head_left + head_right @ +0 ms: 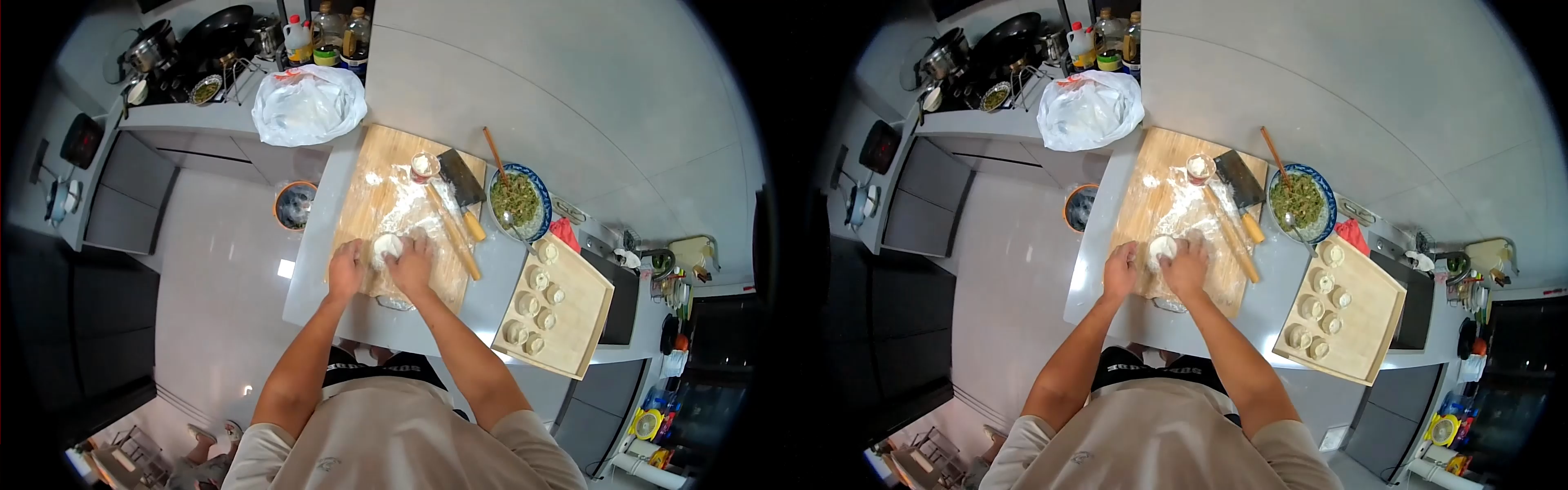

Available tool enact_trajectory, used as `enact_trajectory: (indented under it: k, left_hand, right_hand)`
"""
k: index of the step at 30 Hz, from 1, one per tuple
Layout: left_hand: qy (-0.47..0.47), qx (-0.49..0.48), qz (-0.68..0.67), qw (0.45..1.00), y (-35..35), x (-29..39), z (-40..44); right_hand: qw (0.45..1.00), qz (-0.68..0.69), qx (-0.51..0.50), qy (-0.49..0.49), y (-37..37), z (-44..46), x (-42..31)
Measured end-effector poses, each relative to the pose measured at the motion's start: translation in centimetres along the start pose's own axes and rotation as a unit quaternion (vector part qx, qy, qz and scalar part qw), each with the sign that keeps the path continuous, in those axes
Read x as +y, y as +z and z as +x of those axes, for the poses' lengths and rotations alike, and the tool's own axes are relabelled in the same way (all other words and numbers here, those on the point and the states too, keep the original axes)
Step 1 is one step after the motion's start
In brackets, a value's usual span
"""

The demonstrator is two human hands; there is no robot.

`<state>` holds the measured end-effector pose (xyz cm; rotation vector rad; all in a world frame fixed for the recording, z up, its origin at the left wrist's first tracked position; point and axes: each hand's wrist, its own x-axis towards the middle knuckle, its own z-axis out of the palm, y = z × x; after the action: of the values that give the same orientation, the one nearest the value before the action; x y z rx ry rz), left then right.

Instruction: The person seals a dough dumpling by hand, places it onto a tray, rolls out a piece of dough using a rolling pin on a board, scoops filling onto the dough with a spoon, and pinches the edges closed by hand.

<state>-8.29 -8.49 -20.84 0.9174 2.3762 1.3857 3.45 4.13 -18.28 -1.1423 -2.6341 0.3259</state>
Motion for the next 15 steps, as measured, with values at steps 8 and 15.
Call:
enact_trajectory:
  k: [8,15]
  left_hand:
    - [-0.035,-0.042,0.001,0.999,-0.7,1.7,-0.1]
    - [0.025,-0.063,0.059,0.996,0.0,3.1,-1.2]
  right_hand:
    - [0.986,0.149,0.013,-0.079,-2.0,-0.1,1.9]
    - [0.966,0.046,-0.159,-0.2,-4.6,-1.4,3.7]
